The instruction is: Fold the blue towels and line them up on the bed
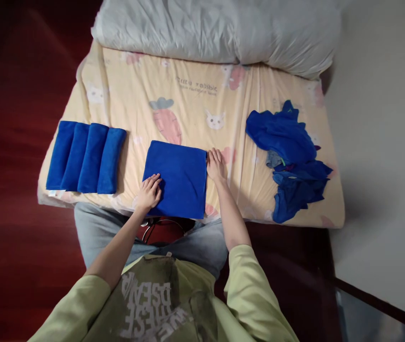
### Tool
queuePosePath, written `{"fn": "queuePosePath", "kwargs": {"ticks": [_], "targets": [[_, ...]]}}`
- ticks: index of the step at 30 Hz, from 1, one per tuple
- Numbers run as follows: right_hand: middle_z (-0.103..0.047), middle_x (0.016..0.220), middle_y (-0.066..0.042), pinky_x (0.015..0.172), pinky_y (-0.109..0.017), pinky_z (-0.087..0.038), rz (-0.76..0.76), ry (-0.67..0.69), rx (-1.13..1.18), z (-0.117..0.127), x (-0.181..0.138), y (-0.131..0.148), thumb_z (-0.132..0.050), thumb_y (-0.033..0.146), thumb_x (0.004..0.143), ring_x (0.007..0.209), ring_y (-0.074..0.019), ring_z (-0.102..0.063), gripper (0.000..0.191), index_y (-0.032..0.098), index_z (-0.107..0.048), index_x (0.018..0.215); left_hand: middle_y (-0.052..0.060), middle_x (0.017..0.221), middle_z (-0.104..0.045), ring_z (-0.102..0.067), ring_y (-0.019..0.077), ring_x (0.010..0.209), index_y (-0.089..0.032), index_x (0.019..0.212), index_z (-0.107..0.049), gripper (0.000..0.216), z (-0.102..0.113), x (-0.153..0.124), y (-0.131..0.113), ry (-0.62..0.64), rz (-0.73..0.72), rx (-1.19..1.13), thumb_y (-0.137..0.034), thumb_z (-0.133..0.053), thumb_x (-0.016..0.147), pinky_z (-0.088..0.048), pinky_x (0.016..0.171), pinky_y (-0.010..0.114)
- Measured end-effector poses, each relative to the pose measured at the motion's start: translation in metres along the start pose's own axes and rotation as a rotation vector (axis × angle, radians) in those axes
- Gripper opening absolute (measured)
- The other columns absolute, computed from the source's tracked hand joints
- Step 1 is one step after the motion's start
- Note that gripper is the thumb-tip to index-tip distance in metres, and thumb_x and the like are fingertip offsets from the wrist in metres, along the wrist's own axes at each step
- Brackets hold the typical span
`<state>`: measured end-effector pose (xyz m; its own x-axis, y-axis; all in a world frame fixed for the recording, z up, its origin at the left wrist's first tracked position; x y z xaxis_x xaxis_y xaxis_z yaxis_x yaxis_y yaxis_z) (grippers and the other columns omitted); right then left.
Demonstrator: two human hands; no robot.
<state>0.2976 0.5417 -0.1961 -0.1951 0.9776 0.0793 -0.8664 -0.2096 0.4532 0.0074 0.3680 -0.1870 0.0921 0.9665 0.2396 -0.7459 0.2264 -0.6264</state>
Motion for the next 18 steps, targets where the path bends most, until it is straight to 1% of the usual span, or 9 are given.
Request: {"fn": "queuePosePath", "kwargs": {"ticks": [2, 4, 5, 7, 10, 12, 14, 16, 18], "targets": [[-0.049, 0.156, -0.02, 0.128, -0.05, -0.028, -0.076, -0.131, 0.078, 0.013, -0.014, -0.003, -0.041, 0.023, 0.096, 0.151, -0.0294, -0.037, 0.052, 0.006, -0.06, 0.141, 0.012, 0.152, -0.056, -0.049, 0.0329, 0.143, -0.018, 0.133, -0.065, 0.041, 0.0, 0.0, 0.001, -0.005, 0.007, -0.014, -0.023, -0.049, 0.095, -0.036, 0.12, 0.054], [-0.06, 0.142, -0.021, 0.12, -0.049, -0.04, -0.154, -0.267, 0.192, 0.026, -0.046, -0.004, -0.043, 0.028, 0.096, 0.138, -0.03, -0.051, 0.045, 0.01, -0.068, 0.129, 0.011, 0.152, -0.056, -0.049, 0.0328, 0.143, -0.019, 0.133, -0.065, 0.041, -0.001, 0.002, 0.003, -0.008, 0.017, -0.033, -0.023, -0.05, 0.095, -0.036, 0.121, 0.055], [-0.065, 0.133, -0.02, 0.114, -0.048, -0.046, -0.195, -0.309, 0.262, 0.029, -0.067, -0.003, -0.043, 0.032, 0.097, 0.129, -0.0298, -0.058, 0.043, 0.012, -0.07, 0.123, 0.011, 0.152, -0.056, -0.049, 0.0328, 0.143, -0.019, 0.133, -0.066, 0.041, -0.001, 0.004, 0.004, -0.011, 0.02, -0.042, -0.023, -0.05, 0.095, -0.036, 0.121, 0.055], [-0.072, 0.115, -0.018, 0.098, -0.043, -0.056, -0.287, -0.3, 0.414, 0.025, -0.115, -0.002, -0.046, 0.042, 0.097, 0.107, -0.028, -0.068, 0.042, 0.014, -0.073, 0.114, 0.011, 0.151, -0.057, -0.049, 0.0322, 0.143, -0.019, 0.13, -0.067, 0.039, 0.0, 0.005, 0.004, -0.014, 0.015, -0.059, -0.023, -0.049, 0.096, -0.036, 0.121, 0.055], [-0.075, 0.099, -0.015, 0.079, -0.038, -0.059, -0.396, -0.202, 0.538, 0.011, -0.19, 0.003, -0.055, 0.053, 0.092, 0.085, -0.0252, -0.069, 0.045, 0.015, -0.075, 0.107, 0.011, 0.151, -0.056, -0.048, 0.0307, 0.142, -0.02, 0.125, -0.068, 0.034, 0.01, -0.009, 0.002, -0.043, 0.021, -0.074, -0.025, -0.046, 0.099, -0.038, 0.12, 0.053], [-0.076, 0.1, -0.014, 0.075, -0.037, -0.058, -0.424, -0.155, 0.557, 0.004, -0.234, 0.008, -0.061, 0.057, 0.088, 0.081, -0.0244, -0.069, 0.045, 0.017, -0.076, 0.102, 0.014, 0.149, -0.055, -0.048, 0.0307, 0.14, -0.02, 0.122, -0.069, 0.032, 0.027, -0.038, 0.007, -0.118, 0.095, -0.069, -0.029, -0.047, 0.1, -0.039, 0.119, 0.052], [-0.076, 0.101, -0.014, 0.073, -0.038, -0.057, -0.447, -0.135, 0.577, -0.002, -0.267, 0.012, -0.064, 0.058, 0.085, 0.08, -0.0243, -0.068, 0.044, 0.019, -0.076, 0.099, 0.017, 0.14, -0.058, -0.052, 0.0312, 0.134, -0.02, 0.121, -0.069, 0.031, 0.047, -0.081, 0.019, -0.214, 0.228, -0.071, -0.034, -0.05, 0.101, -0.043, 0.116, 0.05], [-0.077, 0.098, -0.013, 0.071, -0.038, -0.057, -0.462, -0.124, 0.602, -0.008, -0.287, 0.017, -0.065, 0.059, 0.084, 0.077, -0.0238, -0.068, 0.043, 0.019, -0.076, 0.097, 0.016, 0.127, -0.062, -0.06, 0.0302, 0.121, -0.02, 0.118, -0.069, 0.032, 0.06, -0.124, 0.034, -0.24, 0.367, -0.123, -0.04, -0.052, 0.1, -0.049, 0.109, 0.047], [-0.076, 0.098, -0.013, 0.071, -0.037, -0.057, -0.459, -0.12, 0.625, -0.014, -0.294, 0.023, -0.065, 0.06, 0.083, 0.076, -0.0233, -0.067, 0.045, 0.019, -0.076, 0.098, 0.013, 0.116, -0.066, -0.066, 0.0279, 0.107, -0.021, 0.118, -0.069, 0.035, 0.066, -0.155, 0.049, -0.237, 0.478, -0.204, -0.046, -0.055, 0.098, -0.055, 0.099, 0.043]]}}
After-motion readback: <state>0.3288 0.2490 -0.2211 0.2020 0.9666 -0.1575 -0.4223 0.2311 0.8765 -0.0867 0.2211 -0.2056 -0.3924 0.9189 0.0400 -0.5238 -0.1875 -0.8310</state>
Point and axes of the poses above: each hand's wrist, its own x-axis towards the middle knuckle, its own z-axis out of the back of the hand, y = z × x, the point moved 10 cm from there along x, towards the middle knuckle
